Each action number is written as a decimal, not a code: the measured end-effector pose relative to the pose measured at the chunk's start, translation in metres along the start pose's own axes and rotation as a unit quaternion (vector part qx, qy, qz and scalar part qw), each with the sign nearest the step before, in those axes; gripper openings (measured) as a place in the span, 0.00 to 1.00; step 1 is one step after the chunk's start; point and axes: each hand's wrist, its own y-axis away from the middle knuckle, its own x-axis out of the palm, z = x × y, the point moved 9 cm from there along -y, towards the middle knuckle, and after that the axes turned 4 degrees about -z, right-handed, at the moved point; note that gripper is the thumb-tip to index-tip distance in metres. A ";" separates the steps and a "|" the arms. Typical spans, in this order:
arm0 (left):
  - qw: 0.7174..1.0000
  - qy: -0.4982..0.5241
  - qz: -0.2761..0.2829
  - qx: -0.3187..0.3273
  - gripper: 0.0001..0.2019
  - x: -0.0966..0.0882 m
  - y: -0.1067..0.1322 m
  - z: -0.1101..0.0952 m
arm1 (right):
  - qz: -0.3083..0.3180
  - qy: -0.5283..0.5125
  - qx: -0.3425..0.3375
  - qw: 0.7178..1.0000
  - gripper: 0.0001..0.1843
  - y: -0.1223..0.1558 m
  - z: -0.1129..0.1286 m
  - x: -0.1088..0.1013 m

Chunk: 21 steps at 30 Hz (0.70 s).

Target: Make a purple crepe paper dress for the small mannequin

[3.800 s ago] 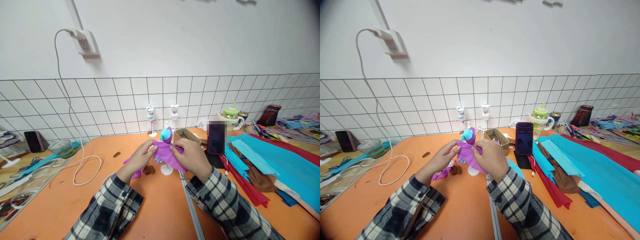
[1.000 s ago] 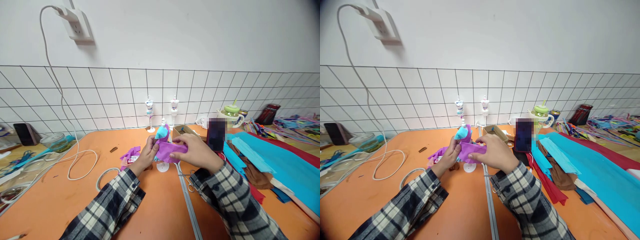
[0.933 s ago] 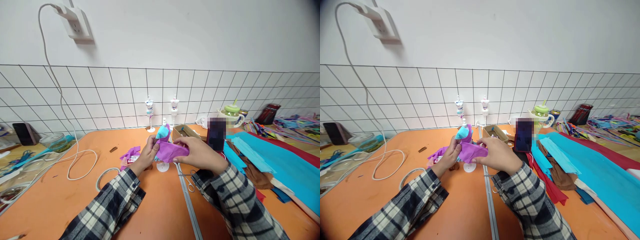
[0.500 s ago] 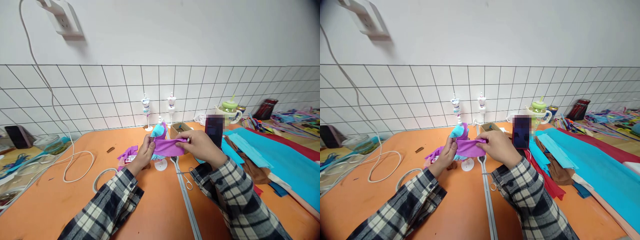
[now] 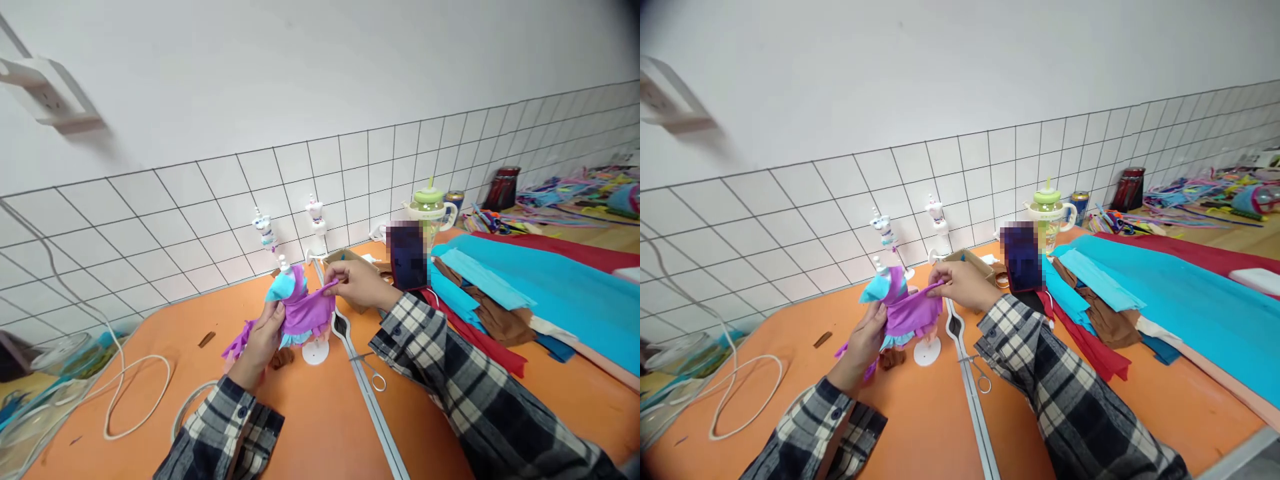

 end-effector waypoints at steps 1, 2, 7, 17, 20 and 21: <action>1.000 0.004 0.002 -0.003 0.25 -0.001 0.000 0.003 | 0.017 -0.030 -0.003 0.999 0.10 -0.001 -0.001 0.003; 1.000 0.004 0.001 -0.003 0.25 -0.003 -0.001 0.005 | 0.029 -0.050 -0.007 0.998 0.10 -0.003 -0.002 0.006; 0.999 -0.027 -0.013 0.018 0.23 -0.008 -0.001 0.007 | 0.045 -0.092 0.008 0.995 0.09 -0.006 -0.008 0.013; 0.996 -0.078 -0.009 0.040 0.26 -0.001 0.001 -0.002 | 0.103 -0.238 0.085 0.962 0.16 -0.001 -0.020 0.021; 0.995 -0.092 0.004 0.042 0.26 0.003 0.003 -0.002 | 0.103 -0.249 0.101 0.958 0.16 0.000 -0.023 0.024; 0.994 -0.097 0.011 0.042 0.25 0.004 0.004 -0.001 | 0.093 -0.246 0.101 0.960 0.16 -0.001 -0.023 0.023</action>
